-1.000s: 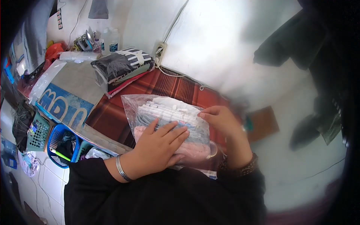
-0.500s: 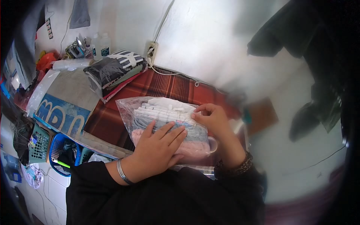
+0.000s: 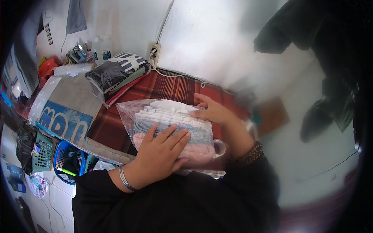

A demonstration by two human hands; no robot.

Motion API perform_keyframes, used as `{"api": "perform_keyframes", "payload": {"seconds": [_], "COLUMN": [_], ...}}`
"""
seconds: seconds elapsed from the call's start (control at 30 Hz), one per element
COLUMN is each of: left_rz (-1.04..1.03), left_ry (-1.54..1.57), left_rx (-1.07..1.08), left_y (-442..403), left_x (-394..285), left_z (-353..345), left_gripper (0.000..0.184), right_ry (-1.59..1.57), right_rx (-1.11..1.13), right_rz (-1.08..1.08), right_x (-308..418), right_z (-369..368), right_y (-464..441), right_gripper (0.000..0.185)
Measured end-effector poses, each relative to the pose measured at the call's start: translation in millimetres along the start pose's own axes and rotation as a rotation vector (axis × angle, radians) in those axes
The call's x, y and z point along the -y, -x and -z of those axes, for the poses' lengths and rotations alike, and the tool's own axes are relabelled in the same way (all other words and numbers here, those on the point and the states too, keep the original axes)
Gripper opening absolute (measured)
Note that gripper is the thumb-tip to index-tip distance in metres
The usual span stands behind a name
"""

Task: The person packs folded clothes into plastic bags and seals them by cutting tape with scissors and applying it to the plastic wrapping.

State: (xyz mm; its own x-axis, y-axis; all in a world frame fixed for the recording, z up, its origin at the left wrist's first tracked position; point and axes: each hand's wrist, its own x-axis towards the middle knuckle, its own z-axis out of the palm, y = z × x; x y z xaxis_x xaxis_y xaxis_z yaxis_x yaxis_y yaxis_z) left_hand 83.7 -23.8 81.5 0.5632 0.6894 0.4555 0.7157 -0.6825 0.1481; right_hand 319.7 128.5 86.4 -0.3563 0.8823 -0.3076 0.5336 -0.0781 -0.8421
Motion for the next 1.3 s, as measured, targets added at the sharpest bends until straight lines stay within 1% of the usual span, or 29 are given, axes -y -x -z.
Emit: {"api": "perform_keyframes", "payload": {"seconds": [0.03, 0.1, 0.13, 0.2, 0.33, 0.4, 0.43, 0.5, 0.53, 0.6, 0.63, 0.7, 0.73, 0.8, 0.83, 0.87, 0.93, 0.97, 1.0, 1.03, 1.07, 1.1, 1.13, 1.17, 1.2, 1.23, 1.27, 1.3], "left_rz": [0.002, 0.013, 0.019, 0.018, 0.002, 0.012, 0.017, 0.018, 0.013, 0.014, 0.012, -0.001, -0.003, -0.04, -0.071, -0.071, -0.151, -0.146, -0.03, 0.086, 0.088, 0.288, 0.488, 0.484, 0.574, 0.657, 0.646, 0.602], "left_ry": [0.001, 0.01, 0.021, 0.015, -0.016, -0.004, 0.011, 0.009, 0.014, 0.004, -0.006, 0.005, 0.014, 0.032, 0.052, 0.048, 0.018, 0.019, 0.032, 0.044, 0.045, 0.187, 0.328, 0.332, 0.438, 0.54, 0.544, 0.587], "left_rx": [0.004, -0.002, -0.002, -0.027, -0.045, -0.027, -0.009, -0.006, 0.001, 0.01, 0.018, 0.034, 0.037, 0.032, 0.022, 0.02, -0.143, -0.14, -0.355, -0.565, -0.552, -0.561, -0.564, -0.556, -0.383, -0.208, -0.203, -0.106], "left_y": [0.2, 1.1, 1.1, 0.1, -1.2, -1.1, -0.7, -1.5, -1.9, -3.6, -4.1, -5.2, -5.5, -3.0, -1.7, 1.0, 14.5, 24.4, 35.5, 41.2, 40.0, 37.0, 33.5, 30.2, 25.4, 20.9, 17.4, 13.2], "left_x": [0.0, 0.0, -0.1, -0.7, 0.1, 0.6, 0.9, 2.5, 3.0, 2.4, 1.9, 2.5, 3.9, 9.3, 14.0, 21.0, 39.4, 55.1, 75.0, 88.9, 95.6, 101.6, 107.8, 113.9, 120.3, 126.7, 135.7, 146.6], "left_z": [0.2, -0.4, -0.8, -1.4, -1.9, -1.5, -1.3, -1.1, -1.1, 0.1, 0.6, 1.3, 2.4, 4.4, 6.1, 11.7, 26.9, 27.7, 26.6, 27.9, 32.2, 36.9, 40.8, 43.5, 46.1, 48.8, 43.4, 30.8], "left_gripper": [0.064, 0.064, 0.063, 0.063, 0.063, 0.063, 0.062, 0.062, 0.062, 0.062, 0.062, 0.062, 0.061, 0.061, 0.061, 0.061, 0.058, 0.058, 0.054, 0.05, 0.05, 0.047, 0.044, 0.044, 0.039, 0.035, 0.035, 0.032], "right_ry": [0.004, -0.018, -0.011, 0.245, 0.312, 0.384, 0.385, 0.29, 0.291, 0.443, 0.432, 0.612, 0.606, 0.671, 0.677, 0.676, 0.361, 0.355, 0.345, 0.334, 0.567, 0.804, 0.798, 0.866, 0.936, 0.935, 0.962, 0.99], "right_rx": [0.002, -0.082, -0.076, 0.033, 0.013, -0.191, -0.188, -0.273, -0.271, -0.102, -0.106, -0.247, -0.252, -0.449, -0.491, -0.493, -0.425, -0.393, -0.361, -0.357, -0.352, -0.344, -0.344, -0.325, -0.308, -0.316, -0.334, -0.352], "right_rz": [0.002, -0.018, -0.014, 0.212, 0.185, 0.203, 0.208, 0.332, 0.335, 0.389, 0.383, 0.325, 0.323, 0.273, 0.32, 0.324, 0.351, 0.397, 0.442, 0.438, 0.494, 0.547, 0.54, 0.524, 0.507, 0.499, 0.491, 0.484], "right_x": [-0.1, 3.8, 7.0, 9.9, 8.8, -0.5, -3.5, -4.0, -1.8, 1.1, -4.2, -11.4, -10.6, -9.6, -11.5, -13.8, 6.1, 14.1, 22.4, 34.2, 48.2, 56.7, 60.2, 64.5, 69.0, 70.7, 69.1, 67.3], "right_z": [3.1, 7.4, 6.2, -1.3, -1.0, 12.3, 17.0, 19.1, 14.7, 2.1, 0.6, 2.3, 8.1, 27.1, 31.2, 32.8, 20.4, 10.4, -0.6, -14.9, -32.4, -50.2, -68.7, -88.8, -105.1, -117.7, -128.7, -135.8], "right_y": [0.9, 2.8, 3.0, 4.3, -6.9, -16.6, -15.9, -9.4, -5.4, 4.4, 0.1, -15.7, -17.4, -15.1, -11.6, -4.4, 32.1, 48.6, 64.5, 80.0, 93.6, 99.7, 99.3, 99.1, 97.9, 94.0, 87.8, 82.5], "right_gripper": [0.095, 0.101, 0.101, 0.102, 0.098, 0.105, 0.105, 0.106, 0.106, 0.102, 0.102, 0.097, 0.097, 0.096, 0.086, 0.086, 0.072, 0.066, 0.061, 0.061, 0.062, 0.063, 0.063, 0.064, 0.064, 0.064, 0.065, 0.067]}}
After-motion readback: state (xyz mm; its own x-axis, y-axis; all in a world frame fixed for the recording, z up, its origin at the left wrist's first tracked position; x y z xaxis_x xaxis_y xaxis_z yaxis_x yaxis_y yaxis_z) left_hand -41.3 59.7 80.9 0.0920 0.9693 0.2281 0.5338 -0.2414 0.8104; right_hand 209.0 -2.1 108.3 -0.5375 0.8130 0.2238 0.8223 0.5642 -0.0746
